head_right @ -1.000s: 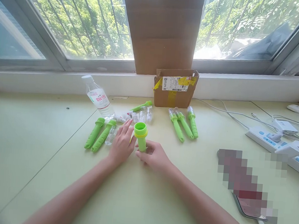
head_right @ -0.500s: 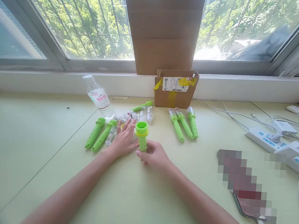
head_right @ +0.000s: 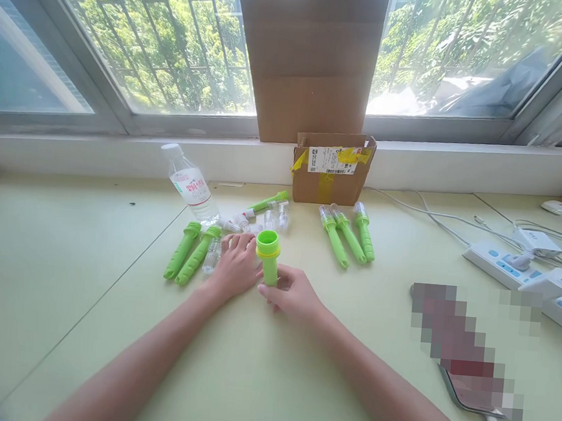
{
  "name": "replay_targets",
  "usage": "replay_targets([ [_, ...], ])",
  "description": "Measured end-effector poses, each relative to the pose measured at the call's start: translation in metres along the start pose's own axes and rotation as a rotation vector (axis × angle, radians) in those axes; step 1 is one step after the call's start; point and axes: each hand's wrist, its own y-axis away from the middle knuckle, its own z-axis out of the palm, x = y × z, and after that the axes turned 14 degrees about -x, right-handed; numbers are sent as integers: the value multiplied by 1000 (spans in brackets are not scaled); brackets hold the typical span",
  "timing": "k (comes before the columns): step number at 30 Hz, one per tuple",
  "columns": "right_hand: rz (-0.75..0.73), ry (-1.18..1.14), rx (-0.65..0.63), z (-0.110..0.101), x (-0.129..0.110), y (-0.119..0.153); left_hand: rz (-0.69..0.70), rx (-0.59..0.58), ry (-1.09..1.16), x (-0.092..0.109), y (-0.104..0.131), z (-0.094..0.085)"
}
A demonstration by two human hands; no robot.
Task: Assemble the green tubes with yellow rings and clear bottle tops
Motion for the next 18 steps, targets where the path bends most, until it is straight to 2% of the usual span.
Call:
replay_targets([
  [5,11,-6,-2,1,-3,0,-59,26,-65,3,1,-2],
  [9,25,-15,5,0,-3,0,-122,-15,-79,4,2,0],
  [13,30,-14,9,1,-3,0,-126,-42,-78,4,2,3],
  [18,-3,56,62,1,-1,2,-65,69,-30,3,3,4],
])
